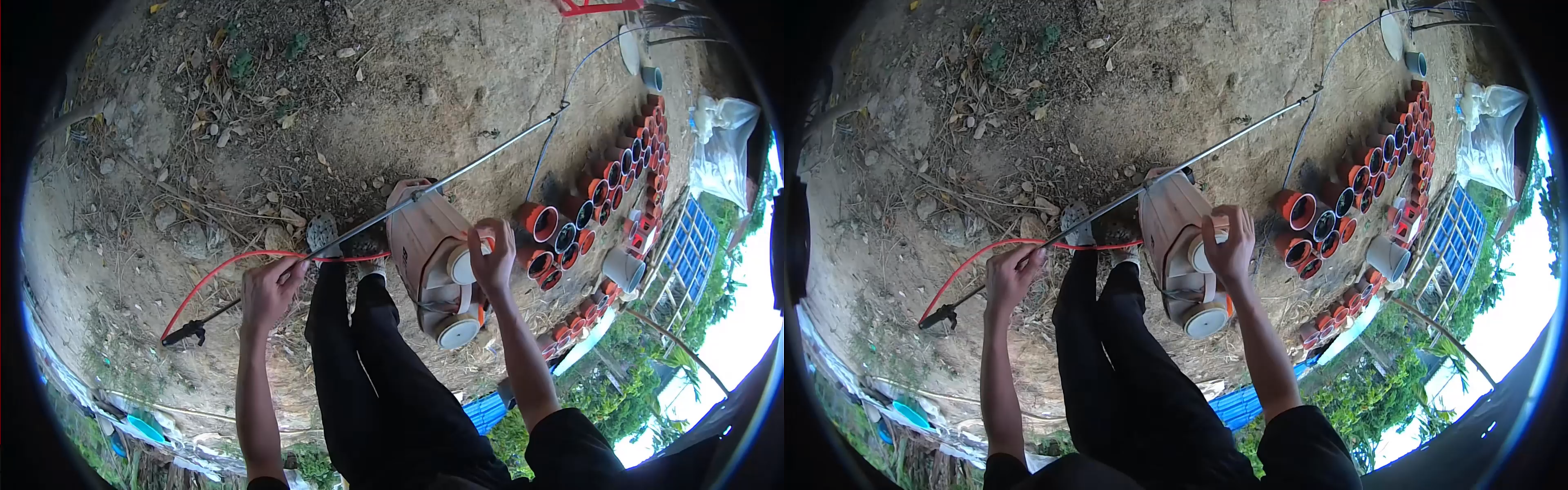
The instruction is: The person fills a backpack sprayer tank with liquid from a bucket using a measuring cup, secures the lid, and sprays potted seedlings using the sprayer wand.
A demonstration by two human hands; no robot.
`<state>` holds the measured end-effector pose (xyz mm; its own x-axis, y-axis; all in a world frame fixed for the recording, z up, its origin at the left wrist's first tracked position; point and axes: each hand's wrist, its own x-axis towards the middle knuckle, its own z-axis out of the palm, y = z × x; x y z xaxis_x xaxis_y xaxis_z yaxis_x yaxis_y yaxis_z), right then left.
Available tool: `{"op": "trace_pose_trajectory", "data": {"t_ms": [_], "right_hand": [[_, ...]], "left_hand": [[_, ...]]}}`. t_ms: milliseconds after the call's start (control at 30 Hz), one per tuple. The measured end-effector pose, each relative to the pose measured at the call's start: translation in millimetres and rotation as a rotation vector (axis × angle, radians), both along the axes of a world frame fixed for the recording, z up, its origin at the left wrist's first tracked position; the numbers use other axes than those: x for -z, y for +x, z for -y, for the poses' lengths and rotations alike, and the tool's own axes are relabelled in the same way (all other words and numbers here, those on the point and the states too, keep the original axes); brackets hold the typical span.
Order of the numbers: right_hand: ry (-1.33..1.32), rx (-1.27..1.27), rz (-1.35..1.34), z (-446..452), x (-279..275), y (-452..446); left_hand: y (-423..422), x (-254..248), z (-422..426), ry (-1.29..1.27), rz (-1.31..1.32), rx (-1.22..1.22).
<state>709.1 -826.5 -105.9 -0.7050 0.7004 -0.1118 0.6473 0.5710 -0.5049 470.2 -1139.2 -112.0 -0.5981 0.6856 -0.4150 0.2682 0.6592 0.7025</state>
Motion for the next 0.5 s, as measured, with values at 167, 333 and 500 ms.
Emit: {"op": "trace_pose_trajectory", "data": {"t_ms": [167, 333, 500], "right_hand": [[-0.381, -0.305, 0.673, -84.8, 145.1, -51.0], [-0.343, -0.747, 0.987, -110.4, 329.6, -19.8], [-0.370, -0.617, 0.895, -103.5, 404.1, -7.2]], "left_hand": [[-23.3, 81.4, -13.3, 0.112, 0.045, -0.003], [-44.8, 143.1, -23.4, 0.117, 0.014, -0.006], [-59.0, 189.4, -31.8, 0.137, -0.039, 0.043]]}}
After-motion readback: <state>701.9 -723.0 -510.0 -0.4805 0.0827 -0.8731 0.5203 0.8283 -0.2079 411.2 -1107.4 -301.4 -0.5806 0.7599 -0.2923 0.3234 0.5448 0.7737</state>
